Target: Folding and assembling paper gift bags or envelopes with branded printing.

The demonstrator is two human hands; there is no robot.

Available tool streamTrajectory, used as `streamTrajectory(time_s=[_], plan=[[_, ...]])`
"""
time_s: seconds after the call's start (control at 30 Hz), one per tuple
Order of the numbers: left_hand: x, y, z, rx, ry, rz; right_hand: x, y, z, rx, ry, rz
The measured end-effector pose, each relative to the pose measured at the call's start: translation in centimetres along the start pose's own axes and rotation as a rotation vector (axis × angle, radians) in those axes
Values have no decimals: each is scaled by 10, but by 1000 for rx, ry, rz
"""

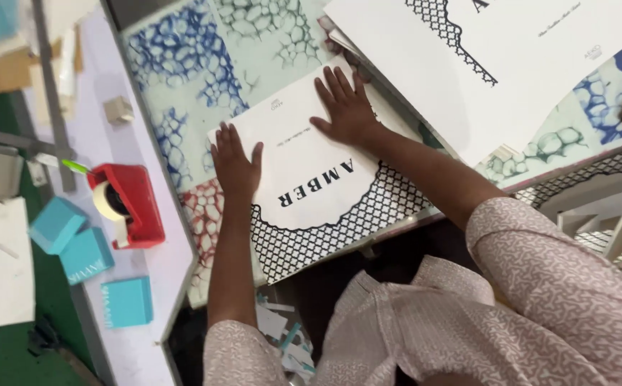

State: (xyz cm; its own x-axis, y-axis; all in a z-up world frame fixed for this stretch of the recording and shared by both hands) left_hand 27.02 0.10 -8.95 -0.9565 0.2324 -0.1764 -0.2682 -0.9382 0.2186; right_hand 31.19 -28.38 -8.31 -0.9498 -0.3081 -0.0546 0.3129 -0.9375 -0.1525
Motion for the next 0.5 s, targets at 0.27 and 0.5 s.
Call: streamTrajectory(time_s=[0.27, 0.5], plan=[[-7, -4, 5, 19, 94, 59, -32, 11, -9, -45, 116, -81], [2, 4, -4, 66, 138, 111, -8, 10, -21, -45, 149, -80]])
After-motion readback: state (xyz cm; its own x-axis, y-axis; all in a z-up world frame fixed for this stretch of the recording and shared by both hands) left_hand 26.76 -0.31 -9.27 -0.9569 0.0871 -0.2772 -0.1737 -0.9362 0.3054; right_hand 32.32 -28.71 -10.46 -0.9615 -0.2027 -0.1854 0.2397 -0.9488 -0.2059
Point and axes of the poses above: each hand's wrist, its own x-axis away from the middle knuckle, its own z-axis out of the back of the hand, y = z × x, the point moved 5 cm from there along -x, towards the middle knuckle, and after that the axes turned 6 degrees about x, right-handed, at the moved point
